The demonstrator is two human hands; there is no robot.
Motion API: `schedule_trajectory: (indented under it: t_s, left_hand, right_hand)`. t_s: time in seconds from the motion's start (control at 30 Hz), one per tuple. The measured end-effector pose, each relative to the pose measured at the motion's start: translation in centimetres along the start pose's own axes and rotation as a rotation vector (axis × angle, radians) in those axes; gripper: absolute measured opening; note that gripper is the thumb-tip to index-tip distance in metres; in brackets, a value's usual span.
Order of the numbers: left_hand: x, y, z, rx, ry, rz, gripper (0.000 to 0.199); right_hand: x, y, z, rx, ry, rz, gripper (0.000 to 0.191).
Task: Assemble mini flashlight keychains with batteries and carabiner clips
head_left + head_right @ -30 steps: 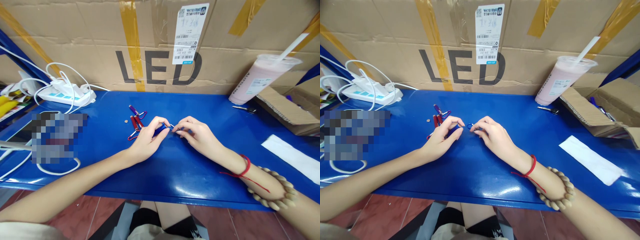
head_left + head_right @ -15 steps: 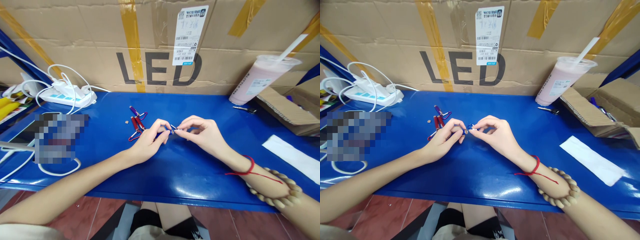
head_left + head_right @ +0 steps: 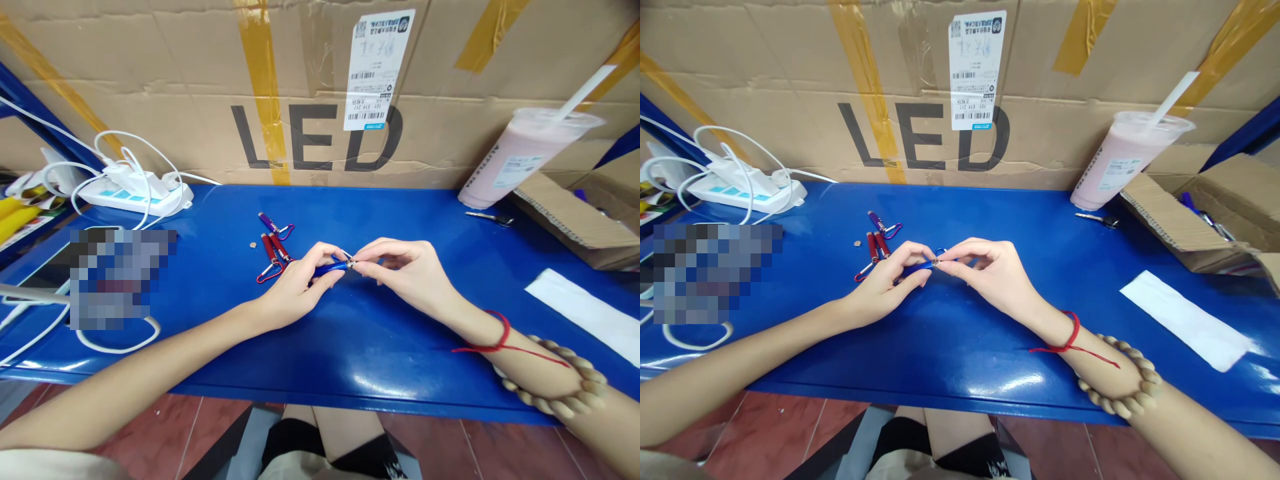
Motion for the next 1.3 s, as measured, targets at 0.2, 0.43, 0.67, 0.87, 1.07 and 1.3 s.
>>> schedule_trajectory:
  t_s: [0.2, 0.43, 0.67, 0.87, 1.07, 1.3]
  left_hand:
    - [-0.4, 0.1, -0.4, -0.058, -0.050, 0.033, 0.009]
    - [-1.1, 0.4, -1.0, -0.095, -0.098, 0.102, 0.008]
    - [-1.0, 0.7, -1.1, -0.197, -0.047, 0.174, 0.005]
    - [-1.0, 0.5, -1.3, -0.241, -0.023, 0.272, 0.006]
    - [-0.8, 0.9, -1.2, -0.281, -0.012, 0.296, 0.019]
    - [-0.3, 0.8, -0.5, -0.173, 0.029, 0.268, 0.023]
  right_hand:
    - [-0.3, 0.7, 0.5, -0.114, -0.142, 0.124, 0.014]
    - [-0.5, 1.4, 0.3, -0.169, -0.257, 0.106, 0.015]
    - [-0.7, 1.1, 0.0, -0.231, -0.206, 0.167, 0.021]
    - [-1.2, 1.2, -0.4, -0.267, -0.187, 0.121, 0.027]
    - [-1.5, 1.4, -0.7, -0.324, -0.186, 0.122, 0.034]
    - [-1.1, 1.5, -0.3, -0.253, -0.143, 0.002, 0.034]
Point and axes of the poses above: each hand's wrist, its own z-axis towards the middle knuckle, its own x-axis out of the back of the hand, y = z × x, the point moved 6 cm from there along z, towards the middle knuckle
